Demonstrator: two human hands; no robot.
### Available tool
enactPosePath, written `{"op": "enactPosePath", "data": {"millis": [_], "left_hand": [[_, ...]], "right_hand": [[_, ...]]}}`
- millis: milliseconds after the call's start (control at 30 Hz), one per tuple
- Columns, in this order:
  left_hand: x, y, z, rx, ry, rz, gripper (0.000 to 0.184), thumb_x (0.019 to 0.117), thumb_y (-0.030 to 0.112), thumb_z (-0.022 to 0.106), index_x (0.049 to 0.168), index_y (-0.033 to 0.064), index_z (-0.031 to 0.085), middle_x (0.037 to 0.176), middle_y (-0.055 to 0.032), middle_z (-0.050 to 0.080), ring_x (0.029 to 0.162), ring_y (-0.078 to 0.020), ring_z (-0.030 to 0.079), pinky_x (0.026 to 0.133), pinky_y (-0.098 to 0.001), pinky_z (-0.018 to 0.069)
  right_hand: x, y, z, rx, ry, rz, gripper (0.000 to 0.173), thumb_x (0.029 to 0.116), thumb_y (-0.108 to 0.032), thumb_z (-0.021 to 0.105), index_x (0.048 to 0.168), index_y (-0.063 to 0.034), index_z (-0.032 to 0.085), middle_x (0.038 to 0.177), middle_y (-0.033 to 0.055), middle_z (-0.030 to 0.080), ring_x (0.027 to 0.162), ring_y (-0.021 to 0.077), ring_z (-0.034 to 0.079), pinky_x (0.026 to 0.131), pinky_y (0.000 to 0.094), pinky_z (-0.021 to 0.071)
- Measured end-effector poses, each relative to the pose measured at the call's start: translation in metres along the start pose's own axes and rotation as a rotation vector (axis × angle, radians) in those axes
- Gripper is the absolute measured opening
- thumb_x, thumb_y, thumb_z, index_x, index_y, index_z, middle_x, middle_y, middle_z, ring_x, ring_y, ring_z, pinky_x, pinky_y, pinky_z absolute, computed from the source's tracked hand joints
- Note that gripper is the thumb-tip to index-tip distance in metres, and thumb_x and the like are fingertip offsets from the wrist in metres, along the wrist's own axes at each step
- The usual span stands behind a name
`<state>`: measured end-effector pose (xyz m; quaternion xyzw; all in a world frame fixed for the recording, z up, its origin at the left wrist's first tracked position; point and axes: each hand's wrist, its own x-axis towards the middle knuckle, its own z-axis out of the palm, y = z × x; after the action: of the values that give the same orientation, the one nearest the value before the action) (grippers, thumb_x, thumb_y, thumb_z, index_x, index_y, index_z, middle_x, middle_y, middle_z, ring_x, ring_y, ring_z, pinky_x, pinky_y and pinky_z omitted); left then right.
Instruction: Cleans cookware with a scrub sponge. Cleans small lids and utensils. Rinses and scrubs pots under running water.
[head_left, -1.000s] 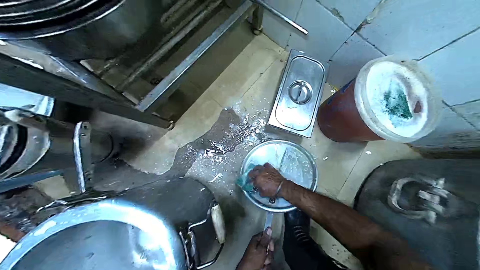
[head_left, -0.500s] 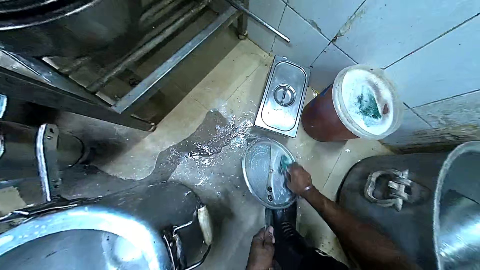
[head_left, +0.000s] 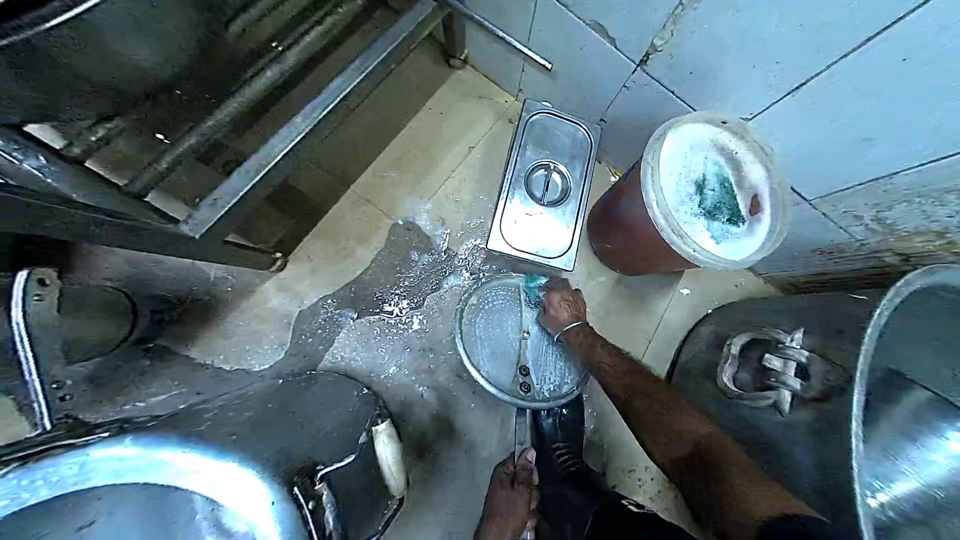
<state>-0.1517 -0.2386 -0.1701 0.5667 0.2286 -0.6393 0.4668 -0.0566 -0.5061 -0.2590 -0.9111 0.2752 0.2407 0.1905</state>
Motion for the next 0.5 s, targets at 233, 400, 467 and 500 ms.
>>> {"op": "enactPosePath", "data": {"millis": [233, 400, 467, 500], "left_hand": [[0.018, -0.018, -0.004, 0.166, 0.057, 0.098, 0.035, 0.1122, 0.029, 0.04, 0.101, 0.0008, 0.058, 0.063, -0.0024, 0.048, 0.046, -0.013, 0.046, 0.045, -0.0307, 0.0457], [0.012, -0.007, -0.012, 0.103, -0.019, 0.038, 0.032, 0.1127, 0.026, 0.039, 0.092, 0.005, 0.053, 0.057, 0.0013, 0.044, 0.042, -0.01, 0.042, 0.042, -0.0263, 0.0434], [0.008, -0.002, -0.014, 0.058, -0.054, 0.014, 0.034, 0.1131, 0.028, 0.038, 0.091, 0.0062, 0.052, 0.055, 0.0018, 0.042, 0.041, -0.0099, 0.041, 0.041, -0.0263, 0.043], [0.005, 0.0, -0.014, 0.024, -0.069, 0.004, 0.034, 0.1132, 0.029, 0.037, 0.091, 0.0067, 0.051, 0.055, 0.0021, 0.042, 0.04, -0.0094, 0.041, 0.041, -0.0259, 0.043]], "right_hand": [[-0.111, 0.039, 0.026, 0.026, -0.183, 0.045, 0.041, 0.1027, -0.031, 0.05, 0.131, -0.0084, 0.069, 0.138, 0.0146, 0.064, 0.134, 0.0345, 0.055, 0.106, 0.056, 0.0463], [-0.052, 0.025, 0.012, 0.029, -0.041, 0.106, 0.036, 0.0968, -0.023, 0.065, 0.127, -0.0032, 0.07, 0.134, 0.0215, 0.064, 0.13, 0.0437, 0.056, 0.099, 0.0651, 0.0478], [-0.009, 0.006, -0.001, 0.024, -0.029, 0.068, 0.037, 0.0963, -0.023, 0.064, 0.129, -0.0051, 0.069, 0.137, 0.0196, 0.064, 0.133, 0.0414, 0.055, 0.103, 0.0637, 0.046], [0.007, -0.007, -0.005, 0.018, -0.029, 0.014, 0.037, 0.0955, -0.022, 0.065, 0.129, -0.006, 0.07, 0.136, 0.0182, 0.064, 0.132, 0.04, 0.056, 0.103, 0.0627, 0.0456]]}}
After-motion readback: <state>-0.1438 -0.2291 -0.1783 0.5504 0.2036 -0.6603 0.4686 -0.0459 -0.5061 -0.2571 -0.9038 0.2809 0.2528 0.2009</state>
